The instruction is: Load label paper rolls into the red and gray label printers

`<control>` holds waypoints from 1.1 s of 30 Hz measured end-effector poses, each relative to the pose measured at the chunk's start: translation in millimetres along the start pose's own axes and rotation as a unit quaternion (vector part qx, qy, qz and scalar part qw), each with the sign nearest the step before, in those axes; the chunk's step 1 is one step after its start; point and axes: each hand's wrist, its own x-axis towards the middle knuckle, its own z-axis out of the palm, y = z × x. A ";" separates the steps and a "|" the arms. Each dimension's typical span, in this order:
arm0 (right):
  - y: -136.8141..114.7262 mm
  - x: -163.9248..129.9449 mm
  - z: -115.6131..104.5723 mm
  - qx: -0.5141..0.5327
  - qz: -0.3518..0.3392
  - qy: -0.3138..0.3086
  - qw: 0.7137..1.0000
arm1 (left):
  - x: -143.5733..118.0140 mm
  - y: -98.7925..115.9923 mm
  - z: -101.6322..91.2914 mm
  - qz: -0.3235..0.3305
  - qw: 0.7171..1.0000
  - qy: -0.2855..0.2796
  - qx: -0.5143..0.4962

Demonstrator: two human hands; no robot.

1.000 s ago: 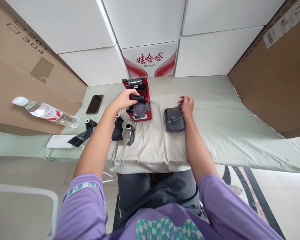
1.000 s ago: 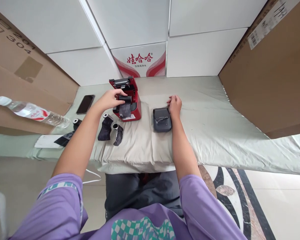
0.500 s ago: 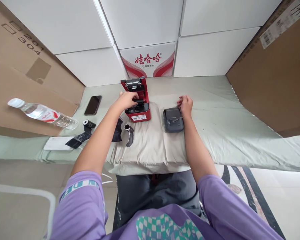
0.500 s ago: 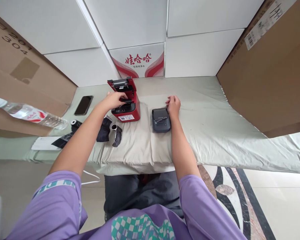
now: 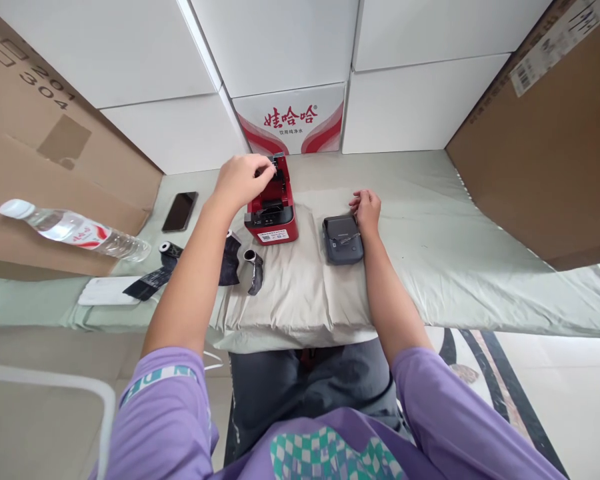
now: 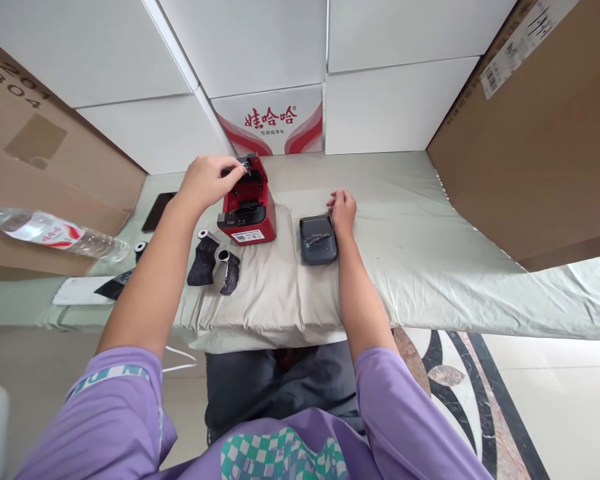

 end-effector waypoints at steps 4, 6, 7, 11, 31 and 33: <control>-0.1 -0.7 -0.5 -0.004 0.001 -0.005 1.000 | 4.6 -0.1 5.8 0.033 0.995 0.067 0.059; 0.1 -0.6 -0.6 -0.007 0.001 -0.005 1.000 | 6.9 -6.1 8.7 0.000 0.994 0.063 0.085; 0.3 -0.4 -0.6 -0.008 0.000 -0.005 1.000 | 6.9 -9.0 9.1 -0.014 0.994 0.050 0.096; 3.2 1.7 -0.2 -0.003 -0.005 -0.004 1.000 | -2.4 -10.3 3.8 -0.022 0.993 0.010 0.117; 7.0 4.1 0.0 0.003 -0.012 -0.005 1.000 | -64.7 10.3 8.2 -0.008 0.966 -0.103 0.239; 6.8 4.1 0.2 0.004 -0.009 -0.005 1.000 | -66.3 10.3 7.5 -0.001 0.964 -0.104 0.243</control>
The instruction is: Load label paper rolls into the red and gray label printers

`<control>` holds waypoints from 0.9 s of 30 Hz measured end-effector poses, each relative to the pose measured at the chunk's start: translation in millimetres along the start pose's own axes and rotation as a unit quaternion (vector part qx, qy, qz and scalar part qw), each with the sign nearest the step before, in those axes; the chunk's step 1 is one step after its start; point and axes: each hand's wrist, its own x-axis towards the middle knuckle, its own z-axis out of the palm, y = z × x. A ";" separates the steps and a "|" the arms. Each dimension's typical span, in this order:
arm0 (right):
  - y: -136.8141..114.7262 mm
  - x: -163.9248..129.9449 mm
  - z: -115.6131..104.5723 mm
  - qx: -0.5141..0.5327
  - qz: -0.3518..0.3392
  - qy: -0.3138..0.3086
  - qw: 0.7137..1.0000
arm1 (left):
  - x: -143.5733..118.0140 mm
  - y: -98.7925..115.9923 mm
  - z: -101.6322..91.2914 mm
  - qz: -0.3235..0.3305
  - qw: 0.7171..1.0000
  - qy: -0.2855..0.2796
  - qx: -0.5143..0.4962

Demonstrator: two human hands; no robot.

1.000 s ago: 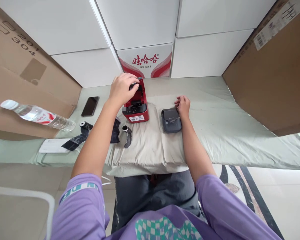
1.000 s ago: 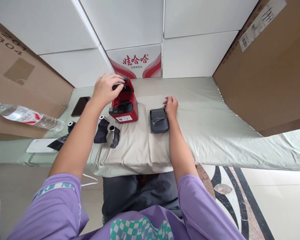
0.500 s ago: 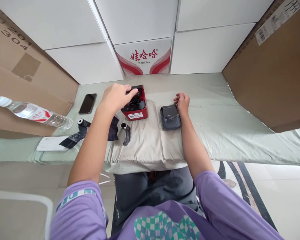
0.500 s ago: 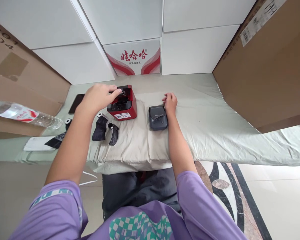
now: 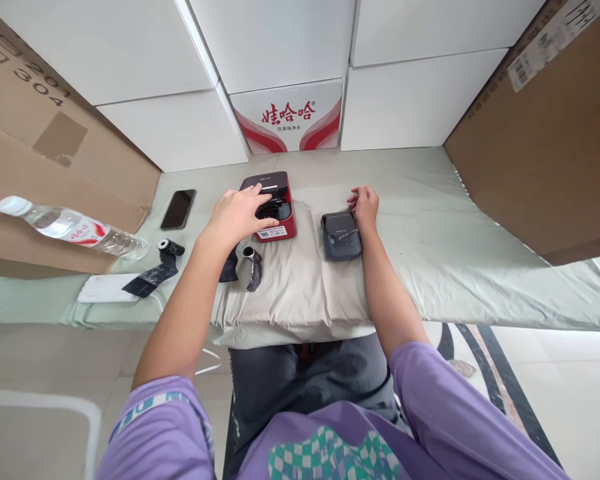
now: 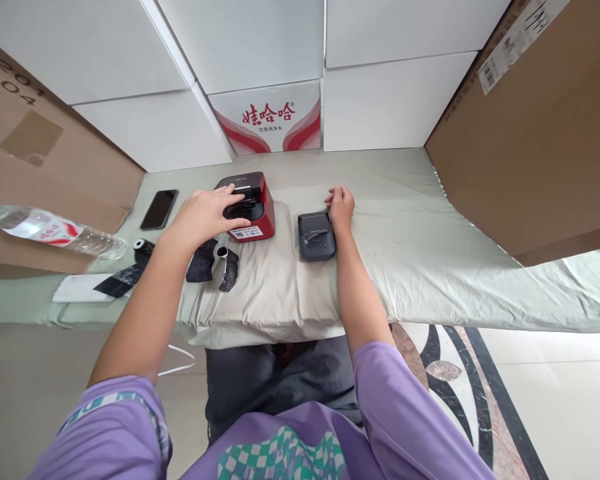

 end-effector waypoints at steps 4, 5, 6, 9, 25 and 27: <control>-0.6 -0.2 0.2 -0.002 0.000 0.001 1.000 | 0.3 -4.9 3.2 0.021 0.999 0.025 -0.016; -0.6 -0.3 0.2 -0.004 -0.001 0.000 1.000 | 0.9 -6.3 4.1 0.026 0.999 0.034 -0.021; -0.4 -0.3 0.1 -0.006 -0.003 0.000 1.000 | 1.6 -7.2 4.9 0.029 0.998 0.040 -0.023; 0.3 -0.1 -0.3 -0.012 -0.007 -0.002 1.000 | 3.5 -6.7 5.0 0.009 0.999 0.045 -0.017; -6.2 -3.4 0.1 -0.006 0.006 0.001 1.000 | 18.3 3.1 3.0 -0.047 0.998 0.039 -0.010; -6.7 -3.1 0.2 -0.006 0.006 0.002 1.000 | 21.1 9.3 0.9 -0.058 0.997 0.039 -0.015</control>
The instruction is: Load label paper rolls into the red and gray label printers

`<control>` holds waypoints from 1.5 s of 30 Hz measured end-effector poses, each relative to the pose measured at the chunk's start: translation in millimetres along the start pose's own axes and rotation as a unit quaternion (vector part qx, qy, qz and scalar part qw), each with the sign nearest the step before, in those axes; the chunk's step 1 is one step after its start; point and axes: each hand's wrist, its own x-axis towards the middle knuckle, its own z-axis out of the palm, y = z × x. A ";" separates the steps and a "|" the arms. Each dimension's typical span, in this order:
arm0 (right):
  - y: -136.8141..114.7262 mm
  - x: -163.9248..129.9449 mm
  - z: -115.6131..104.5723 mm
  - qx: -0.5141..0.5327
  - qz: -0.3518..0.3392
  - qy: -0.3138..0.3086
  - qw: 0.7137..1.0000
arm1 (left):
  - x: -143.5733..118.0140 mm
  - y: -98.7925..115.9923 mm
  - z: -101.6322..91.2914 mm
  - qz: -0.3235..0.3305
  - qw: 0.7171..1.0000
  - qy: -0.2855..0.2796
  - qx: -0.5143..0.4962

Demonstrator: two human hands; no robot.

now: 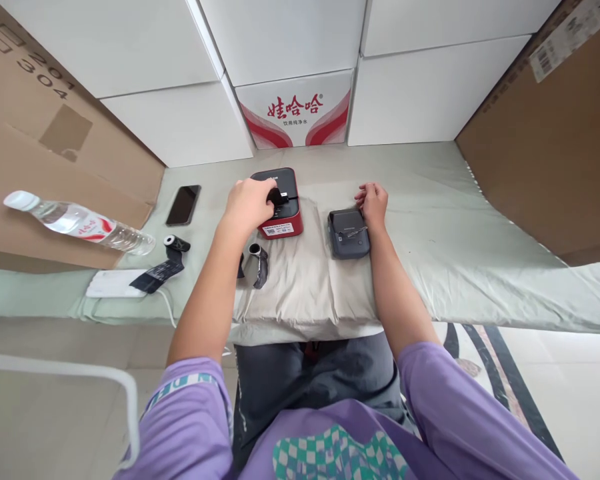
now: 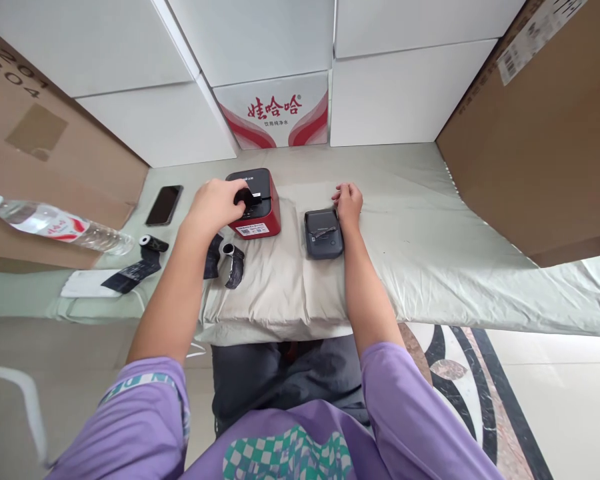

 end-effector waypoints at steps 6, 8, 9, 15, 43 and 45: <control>-2.9 0.7 0.7 -0.003 0.005 0.002 1.000 | -1.9 2.8 1.2 -0.013 1.000 -0.012 -0.001; -3.8 0.9 1.1 -0.007 0.008 0.003 1.000 | -2.7 -2.7 3.6 -0.011 1.000 -0.011 -0.011; -4.2 1.0 1.2 -0.009 0.011 0.004 1.000 | -2.5 -5.4 4.6 -0.010 1.000 -0.010 -0.017; -5.4 0.0 1.1 -0.016 0.008 0.003 1.000 | -1.5 -9.6 4.3 -0.008 0.999 -0.011 -0.039; 2.7 5.2 2.3 -0.013 -0.003 0.002 1.000 | -105.5 45.1 84.3 -0.119 0.910 0.264 -0.298; 3.2 5.7 2.6 -0.014 -0.005 0.003 1.000 | -96.6 77.6 100.9 -0.037 0.927 0.175 -0.329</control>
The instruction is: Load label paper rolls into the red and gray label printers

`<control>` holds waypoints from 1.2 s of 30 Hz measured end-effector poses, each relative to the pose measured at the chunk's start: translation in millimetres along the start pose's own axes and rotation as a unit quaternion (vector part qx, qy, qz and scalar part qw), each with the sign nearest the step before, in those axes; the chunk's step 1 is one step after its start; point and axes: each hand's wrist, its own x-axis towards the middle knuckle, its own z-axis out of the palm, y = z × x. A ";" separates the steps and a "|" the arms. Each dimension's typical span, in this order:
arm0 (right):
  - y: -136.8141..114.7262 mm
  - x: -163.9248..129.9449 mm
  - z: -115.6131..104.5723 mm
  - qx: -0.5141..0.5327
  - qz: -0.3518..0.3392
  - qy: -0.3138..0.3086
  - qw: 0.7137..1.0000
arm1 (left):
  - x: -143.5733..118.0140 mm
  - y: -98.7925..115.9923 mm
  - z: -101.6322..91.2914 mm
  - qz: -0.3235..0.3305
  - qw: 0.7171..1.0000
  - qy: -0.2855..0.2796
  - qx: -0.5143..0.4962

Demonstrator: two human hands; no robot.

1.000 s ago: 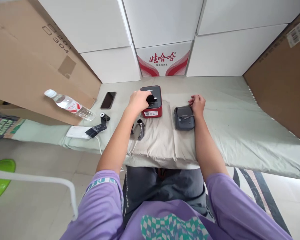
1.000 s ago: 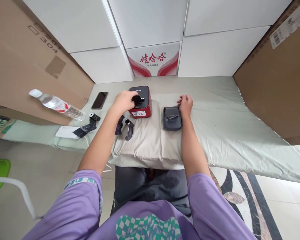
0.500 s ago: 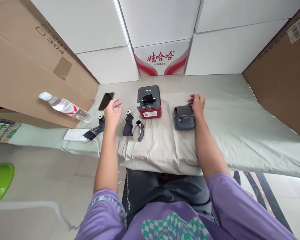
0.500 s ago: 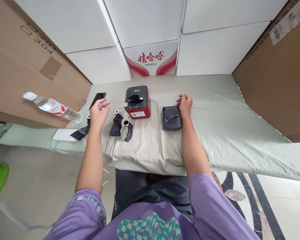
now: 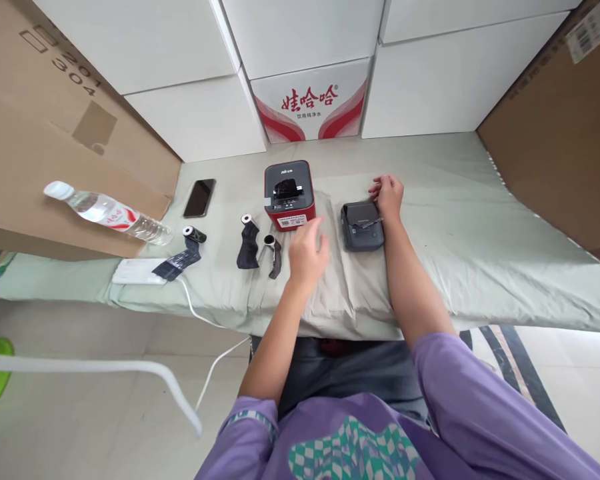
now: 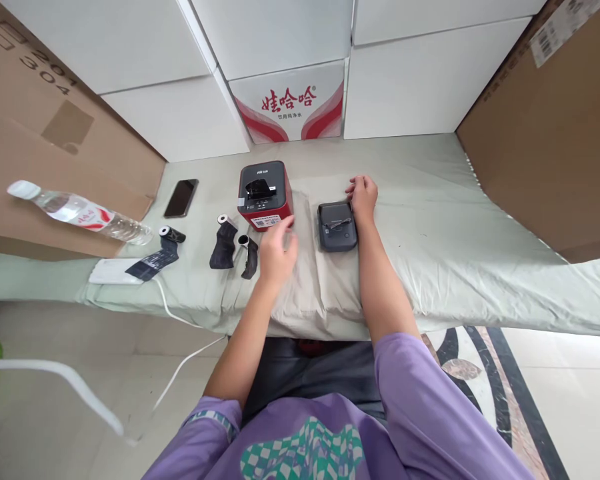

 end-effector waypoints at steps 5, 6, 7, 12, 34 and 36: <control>1.2 1.0 0.2 -0.006 -0.001 0.000 1.000 | 13.0 3.3 49.0 -0.047 0.994 -0.099 -0.024; 1.5 1.0 0.2 -0.006 -0.003 -0.001 1.000 | 14.6 1.9 52.2 -0.047 0.993 -0.104 -0.017; 1.8 0.8 0.2 -0.006 -0.006 -0.002 1.000 | 15.3 1.1 54.3 -0.046 0.993 -0.109 -0.007; 1.9 -3.9 0.6 -0.011 -0.014 -0.002 1.000 | 12.6 4.7 59.5 -0.043 0.991 -0.123 0.037; 1.0 -9.6 1.5 -0.012 -0.019 -0.030 0.999 | 17.8 -0.7 58.6 -0.035 0.986 -0.141 0.080; 1.0 -8.9 1.5 -0.005 -0.014 -0.028 1.000 | 16.9 -1.5 59.3 -0.035 0.988 -0.132 0.070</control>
